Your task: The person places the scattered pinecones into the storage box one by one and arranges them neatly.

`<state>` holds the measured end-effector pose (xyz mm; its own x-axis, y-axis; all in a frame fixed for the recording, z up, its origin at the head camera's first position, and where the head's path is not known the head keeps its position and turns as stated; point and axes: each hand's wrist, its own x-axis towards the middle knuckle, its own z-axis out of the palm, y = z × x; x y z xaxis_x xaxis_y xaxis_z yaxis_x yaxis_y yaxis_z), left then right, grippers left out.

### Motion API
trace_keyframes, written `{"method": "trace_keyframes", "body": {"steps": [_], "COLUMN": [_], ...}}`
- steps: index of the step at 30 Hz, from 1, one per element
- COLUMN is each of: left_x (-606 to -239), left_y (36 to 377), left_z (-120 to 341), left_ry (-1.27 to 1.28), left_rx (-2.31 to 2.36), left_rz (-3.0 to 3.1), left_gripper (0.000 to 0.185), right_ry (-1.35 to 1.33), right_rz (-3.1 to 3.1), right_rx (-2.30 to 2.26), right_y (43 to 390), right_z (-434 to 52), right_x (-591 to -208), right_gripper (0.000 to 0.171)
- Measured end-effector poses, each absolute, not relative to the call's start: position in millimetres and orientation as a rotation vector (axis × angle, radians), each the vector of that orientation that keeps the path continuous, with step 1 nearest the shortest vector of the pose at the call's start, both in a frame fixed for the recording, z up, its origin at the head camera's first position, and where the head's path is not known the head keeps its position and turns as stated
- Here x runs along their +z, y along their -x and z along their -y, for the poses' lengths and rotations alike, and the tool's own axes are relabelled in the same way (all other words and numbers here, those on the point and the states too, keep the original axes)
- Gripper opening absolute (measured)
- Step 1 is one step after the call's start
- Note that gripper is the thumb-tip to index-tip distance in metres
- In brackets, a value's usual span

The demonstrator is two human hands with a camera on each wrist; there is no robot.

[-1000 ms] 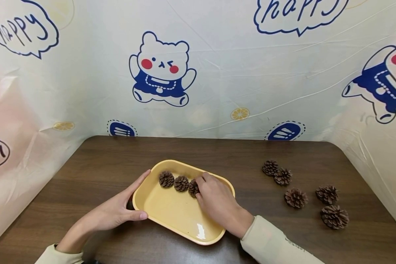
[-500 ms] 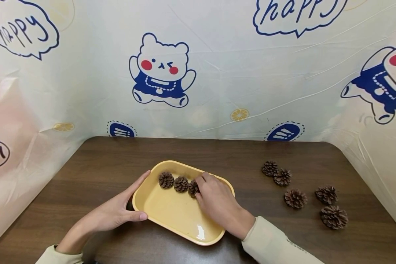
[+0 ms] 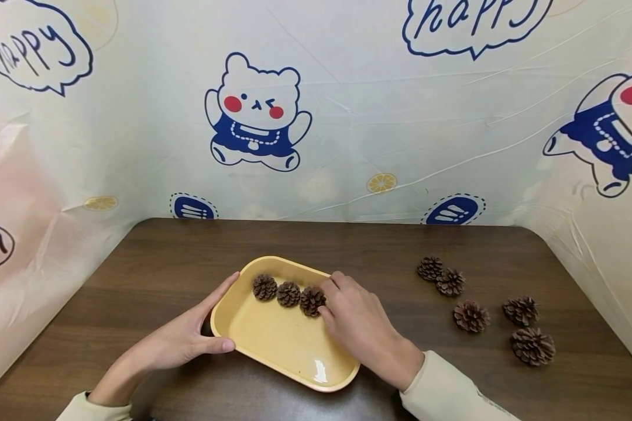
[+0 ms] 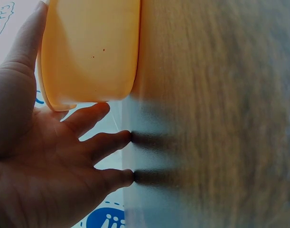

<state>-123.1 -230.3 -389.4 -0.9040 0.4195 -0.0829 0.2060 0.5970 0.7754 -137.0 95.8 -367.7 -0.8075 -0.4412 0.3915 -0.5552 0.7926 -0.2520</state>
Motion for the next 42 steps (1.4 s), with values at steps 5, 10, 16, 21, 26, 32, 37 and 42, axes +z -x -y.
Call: {"method": "trace_keyframes", "body": {"steps": [5, 10, 16, 21, 26, 32, 37, 42], "left_x": [-389.5, -389.6, -389.3, -389.5, -389.6, -389.6, -388.9, -389.4], "left_y": [123.3, 123.5, 123.3, 123.7, 123.6, 123.8, 123.7, 123.8], "left_z": [230.5, 230.4, 230.2, 230.1, 229.9, 229.6, 230.0, 230.2], "left_ry": [-0.514, -0.513, -0.513, -0.515, -0.511, -0.517, -0.509, -0.51], "left_rx": [1.195, 1.194, 1.198, 1.2, 1.208, 1.214, 1.192, 1.198], "left_rz": [-2.571, -2.569, -2.566, -2.561, -2.556, -2.555, -2.566, -2.559], "left_gripper": [0.114, 0.114, 0.113, 0.113, 0.113, 0.114, 0.113, 0.114], "right_ry": [-0.726, -0.699, -0.669, -0.639, -0.588, -0.515, -0.451, -0.422], "right_rz": [2.647, 2.636, 2.615, 2.598, 2.618, 2.607, 2.621, 2.625], "right_rx": [0.524, 0.494, 0.485, 0.475, 0.464, 0.424, 0.403, 0.384], "right_y": [133.3, 130.5, 128.9, 127.8, 125.8, 124.9, 124.1, 124.8], "right_z": [-105.3, -118.1, -135.3, -151.0, -167.7, -190.7, -210.4, -228.2], "right_x": [-362.8, -357.4, -354.4, -353.2, -352.9, -355.7, -360.1, -364.7], "right_gripper": [0.035, 0.037, 0.039, 0.04, 0.04, 0.044, 0.045, 0.044]}}
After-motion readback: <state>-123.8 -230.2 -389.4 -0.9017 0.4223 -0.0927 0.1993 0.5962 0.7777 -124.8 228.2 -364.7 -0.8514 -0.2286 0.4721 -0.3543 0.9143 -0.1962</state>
